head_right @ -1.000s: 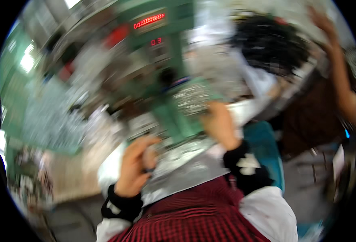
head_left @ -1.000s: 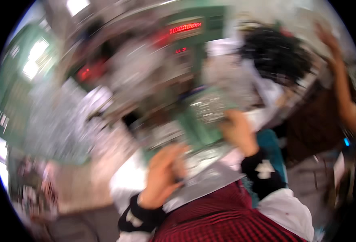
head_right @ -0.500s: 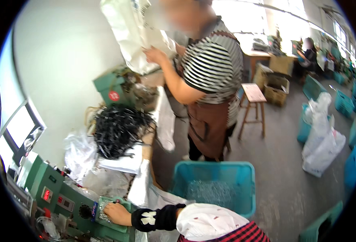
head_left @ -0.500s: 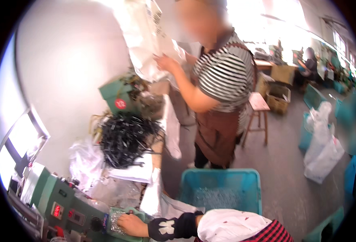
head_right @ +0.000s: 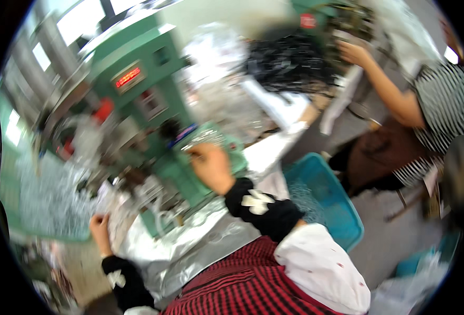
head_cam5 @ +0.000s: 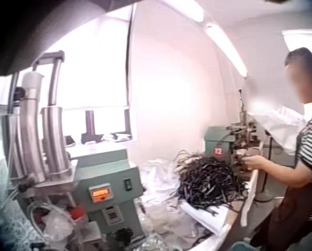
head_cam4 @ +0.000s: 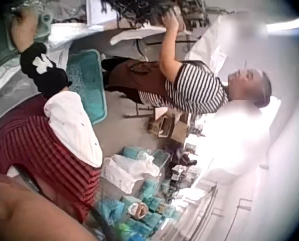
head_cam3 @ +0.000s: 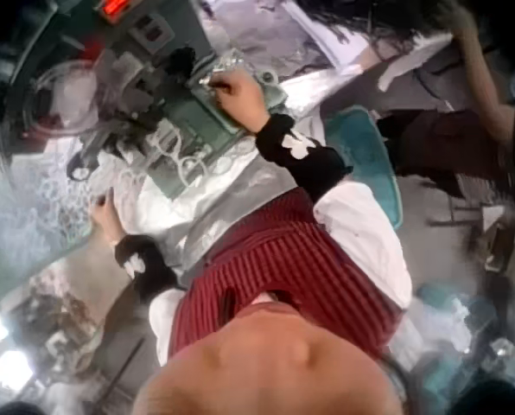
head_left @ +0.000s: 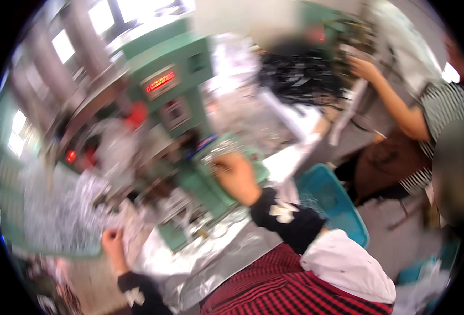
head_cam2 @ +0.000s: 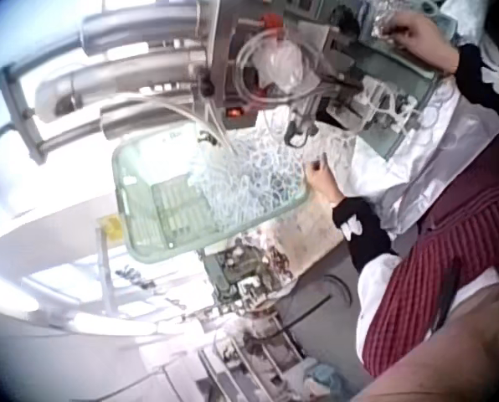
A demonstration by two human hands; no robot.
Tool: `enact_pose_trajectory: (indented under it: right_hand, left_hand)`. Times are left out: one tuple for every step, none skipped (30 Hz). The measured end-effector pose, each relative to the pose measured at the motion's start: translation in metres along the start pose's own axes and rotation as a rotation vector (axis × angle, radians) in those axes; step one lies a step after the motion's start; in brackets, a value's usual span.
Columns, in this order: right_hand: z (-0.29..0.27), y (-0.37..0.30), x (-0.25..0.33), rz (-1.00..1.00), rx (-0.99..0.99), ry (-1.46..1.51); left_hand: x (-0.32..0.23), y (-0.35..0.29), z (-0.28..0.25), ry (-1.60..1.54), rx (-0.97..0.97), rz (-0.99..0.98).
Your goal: The person repeatedly picks up a white plastic cable tie and a small metal piece, places them into a green machine, and operates a lever to secure the metal piece onto the tie. The finished items are placed into a green basket.
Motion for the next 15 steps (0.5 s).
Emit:
enact_pose_trajectory:
  right_hand:
    - [0.002, -0.001, -0.009, 0.008, -0.011, -0.041]
    - [-0.008, -0.008, -0.004, -0.03, -0.017, -0.059]
    - [-0.021, -0.015, -0.001, 0.014, -0.016, -0.044]
    - [-0.03, -0.02, -0.015, -0.033, -0.019, -0.021]
    - [-0.043, -0.026, -0.023, 0.079, 0.04, 0.058]
    - [-0.054, -0.031, -0.016, 0.183, 0.092, 0.126]
    - [-0.055, -0.033, 0.001, 0.171, 0.145, 0.122]
    - [-0.056, -0.034, 0.018, 0.163, 0.192, 0.128]
    - [-0.051, -0.033, 0.034, 0.113, 0.269, 0.134]
    - [-0.04, -0.03, 0.05, 0.07, 0.32, 0.172]
    - [-0.025, -0.026, 0.068, 0.022, 0.368, 0.214]
    - [-0.01, -0.022, 0.086, -0.027, 0.415, 0.256]
    - [0.008, -0.016, 0.094, -0.013, 0.396, 0.303]
    - [0.022, -0.01, 0.094, 0.008, 0.359, 0.348]
    - [0.032, -0.009, 0.091, 0.127, 0.406, 0.4]
  left_hand:
    - [0.006, -0.018, 0.004, -0.085, -0.09, -0.091]
    - [-0.025, -0.033, 0.003, -0.082, -0.169, -0.046]
    - [-0.027, -0.046, 0.001, -0.189, -0.208, -0.146]
    - [-0.046, -0.053, 0.003, -0.453, -0.345, -0.164]
    - [-0.079, -0.056, -0.006, -0.658, -0.395, -0.311]
    - [-0.091, -0.058, -0.014, -0.7, -0.382, -0.388]
    - [-0.103, -0.053, -0.015, -0.69, -0.365, -0.373]
    - [-0.107, -0.046, -0.02, -0.565, -0.243, -0.288]
    - [-0.119, -0.036, -0.023, -0.489, -0.194, -0.263]
    - [-0.133, -0.027, -0.022, -0.419, -0.148, -0.23]
    - [-0.139, -0.024, -0.021, -0.453, -0.193, -0.243]
    - [-0.145, -0.02, -0.022, -0.488, -0.239, -0.254]
    - [-0.15, -0.016, -0.019, -0.43, -0.241, -0.207]
    - [-0.146, -0.012, -0.008, -0.495, -0.226, -0.215]
    - [-0.143, -0.016, 0.003, -0.575, -0.296, -0.229]
Point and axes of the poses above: each hand's wrist, its own y-axis towards the middle knuckle, its own z-axis out of the palm, x = y × z, the point moved 2 cm from there along y, towards the middle knuckle, and after that the axes turned 14 degrees about z, right-handed, at the moved point
